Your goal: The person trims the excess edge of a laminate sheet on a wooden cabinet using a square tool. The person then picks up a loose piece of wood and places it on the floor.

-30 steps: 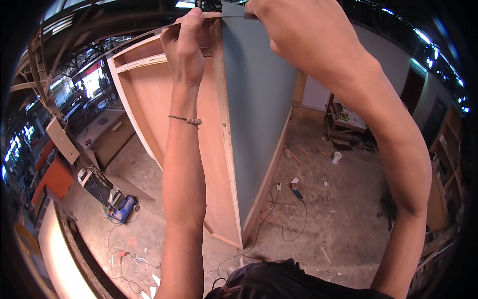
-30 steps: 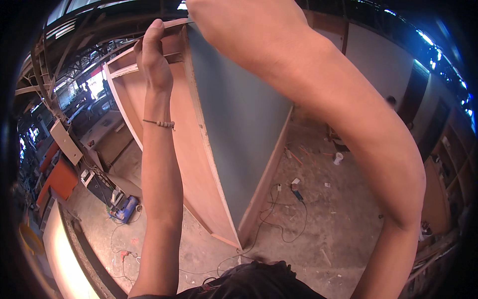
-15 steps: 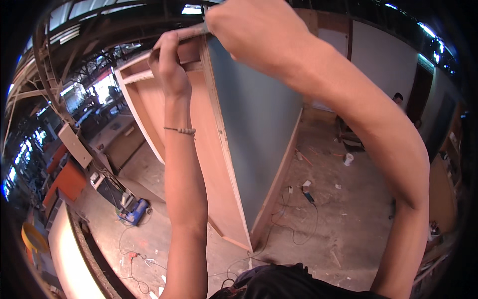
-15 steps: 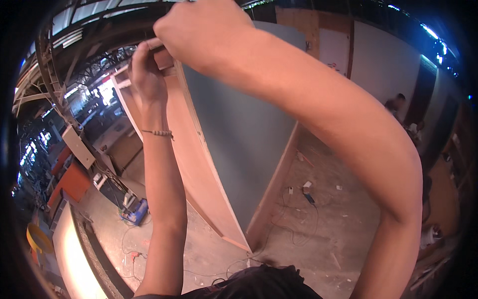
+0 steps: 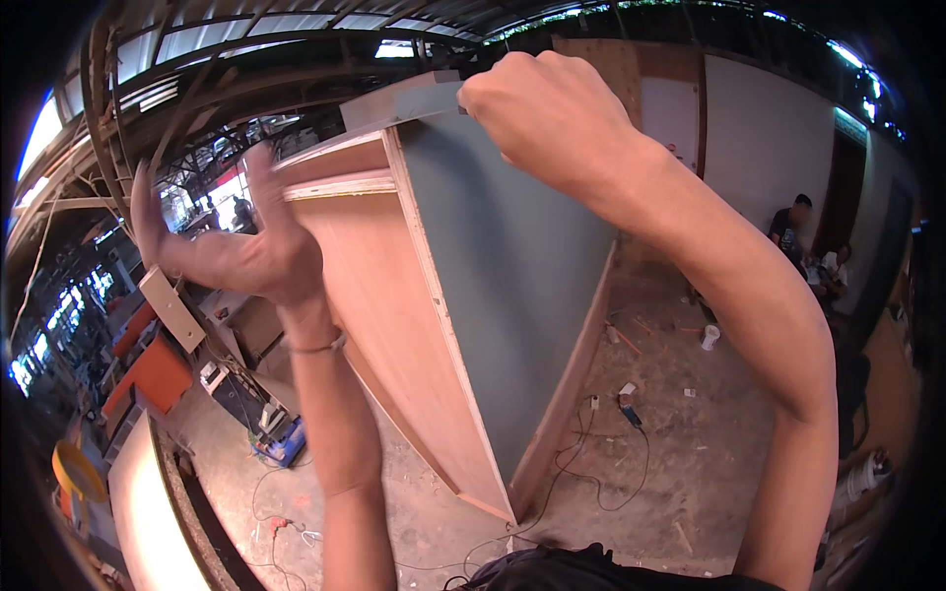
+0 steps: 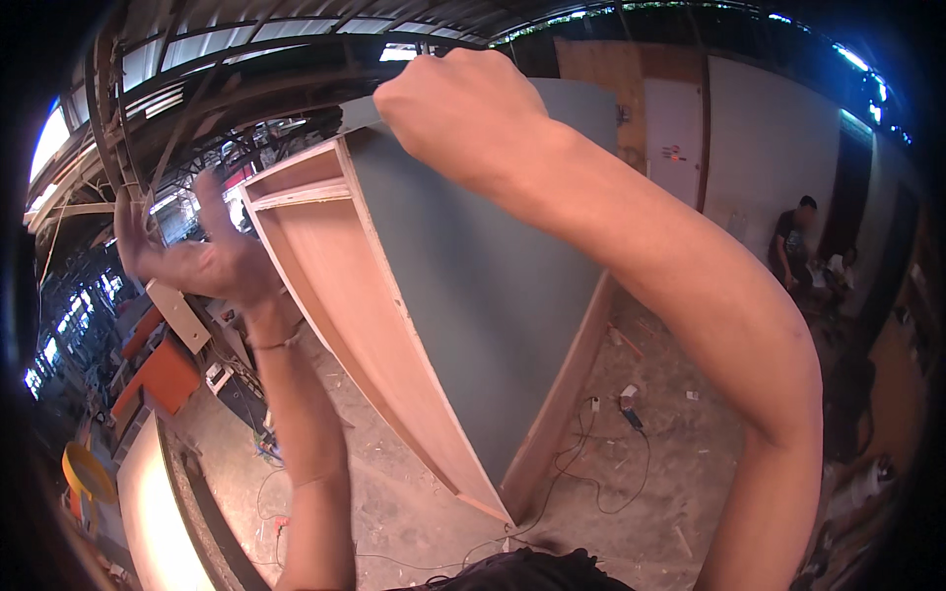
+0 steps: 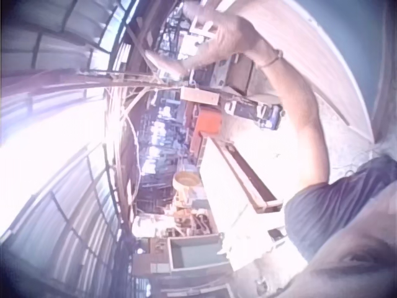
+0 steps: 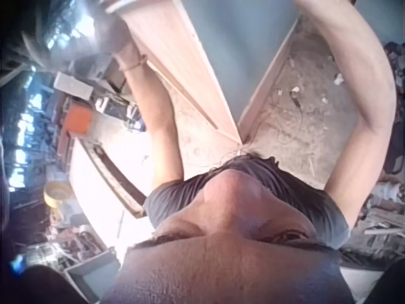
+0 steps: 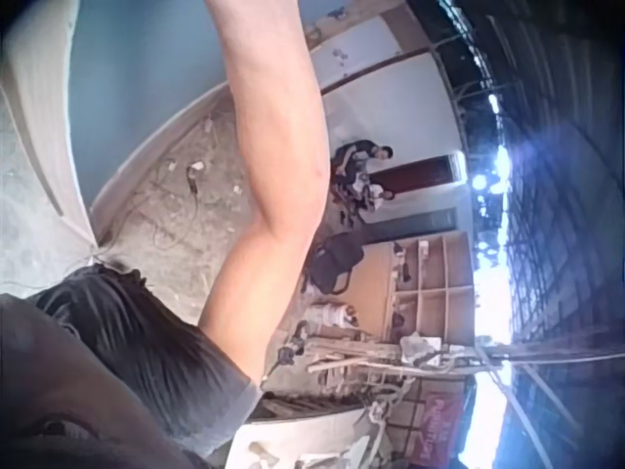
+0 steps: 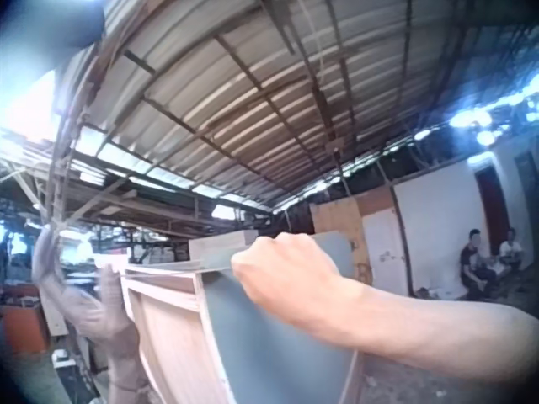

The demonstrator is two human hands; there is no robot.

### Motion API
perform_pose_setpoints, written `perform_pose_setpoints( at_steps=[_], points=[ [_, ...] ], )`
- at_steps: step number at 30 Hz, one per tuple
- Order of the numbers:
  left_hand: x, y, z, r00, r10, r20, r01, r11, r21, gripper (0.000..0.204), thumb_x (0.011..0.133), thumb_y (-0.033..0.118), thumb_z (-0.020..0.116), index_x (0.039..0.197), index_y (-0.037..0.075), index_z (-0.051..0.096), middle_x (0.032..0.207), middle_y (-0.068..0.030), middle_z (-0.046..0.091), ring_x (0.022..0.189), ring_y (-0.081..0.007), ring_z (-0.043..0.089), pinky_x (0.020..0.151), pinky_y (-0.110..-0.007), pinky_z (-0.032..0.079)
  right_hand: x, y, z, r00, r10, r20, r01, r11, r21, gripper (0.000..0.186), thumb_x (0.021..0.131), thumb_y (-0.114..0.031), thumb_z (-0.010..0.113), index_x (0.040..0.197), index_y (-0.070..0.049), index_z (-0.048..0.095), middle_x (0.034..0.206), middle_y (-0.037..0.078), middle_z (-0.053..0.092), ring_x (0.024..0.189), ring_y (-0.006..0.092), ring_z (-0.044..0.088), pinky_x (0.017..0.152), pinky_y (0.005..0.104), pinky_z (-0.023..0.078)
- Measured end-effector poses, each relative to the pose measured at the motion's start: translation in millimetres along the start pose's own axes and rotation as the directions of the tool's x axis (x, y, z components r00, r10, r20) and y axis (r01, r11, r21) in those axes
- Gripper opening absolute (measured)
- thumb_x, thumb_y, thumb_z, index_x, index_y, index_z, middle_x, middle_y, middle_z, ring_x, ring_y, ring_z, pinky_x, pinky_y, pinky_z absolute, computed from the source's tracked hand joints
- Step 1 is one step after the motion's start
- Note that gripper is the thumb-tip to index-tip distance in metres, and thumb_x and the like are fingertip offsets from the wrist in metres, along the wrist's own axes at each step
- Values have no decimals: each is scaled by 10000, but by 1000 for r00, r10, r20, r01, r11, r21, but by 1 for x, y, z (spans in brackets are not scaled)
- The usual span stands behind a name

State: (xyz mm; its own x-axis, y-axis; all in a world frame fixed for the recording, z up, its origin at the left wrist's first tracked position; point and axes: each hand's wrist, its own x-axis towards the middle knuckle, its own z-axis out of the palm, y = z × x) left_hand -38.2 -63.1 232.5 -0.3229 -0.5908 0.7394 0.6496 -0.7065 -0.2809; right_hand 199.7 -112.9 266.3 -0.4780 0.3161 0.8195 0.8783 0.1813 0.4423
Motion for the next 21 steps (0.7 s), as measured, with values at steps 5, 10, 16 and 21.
perform_pose_setpoints(
  at_steps=[5,10,16,21],
  points=[
    [22,-3,6,260,-102,960,-203,966,157,622,862,251,838,1413,45,637,1403,-167,675,1324,-364,599,1164,-429,424,-11,8,2,1000,-26,-17,25,998,-63,122,834,-99,659,803,-33,757,850,209,761,785,386,775,651,473,627],
    [50,-33,42,-57,-17,998,-40,999,15,620,1014,460,691,1387,-34,654,1467,-218,630,1378,-361,585,1167,-400,433,-1,1,-10,998,-53,34,53,998,23,163,870,-84,615,802,5,734,770,243,729,717,398,761,644,479,620],
    [54,-27,63,-259,-238,936,151,947,282,583,998,388,755,1370,-49,649,1306,-151,703,1239,-227,647,1073,-340,481,-4,3,4,999,-50,-1,50,999,22,177,871,-84,604,800,18,731,766,250,722,717,413,752,652,486,618],
    [33,-76,71,-193,-96,977,365,917,162,493,998,262,753,1364,-51,652,1228,-98,724,1130,-167,675,1047,-299,496,10,-1,35,985,-124,-120,128,991,26,185,881,-100,617,821,21,744,800,247,735,753,404,761,671,472,626]
  ],
)
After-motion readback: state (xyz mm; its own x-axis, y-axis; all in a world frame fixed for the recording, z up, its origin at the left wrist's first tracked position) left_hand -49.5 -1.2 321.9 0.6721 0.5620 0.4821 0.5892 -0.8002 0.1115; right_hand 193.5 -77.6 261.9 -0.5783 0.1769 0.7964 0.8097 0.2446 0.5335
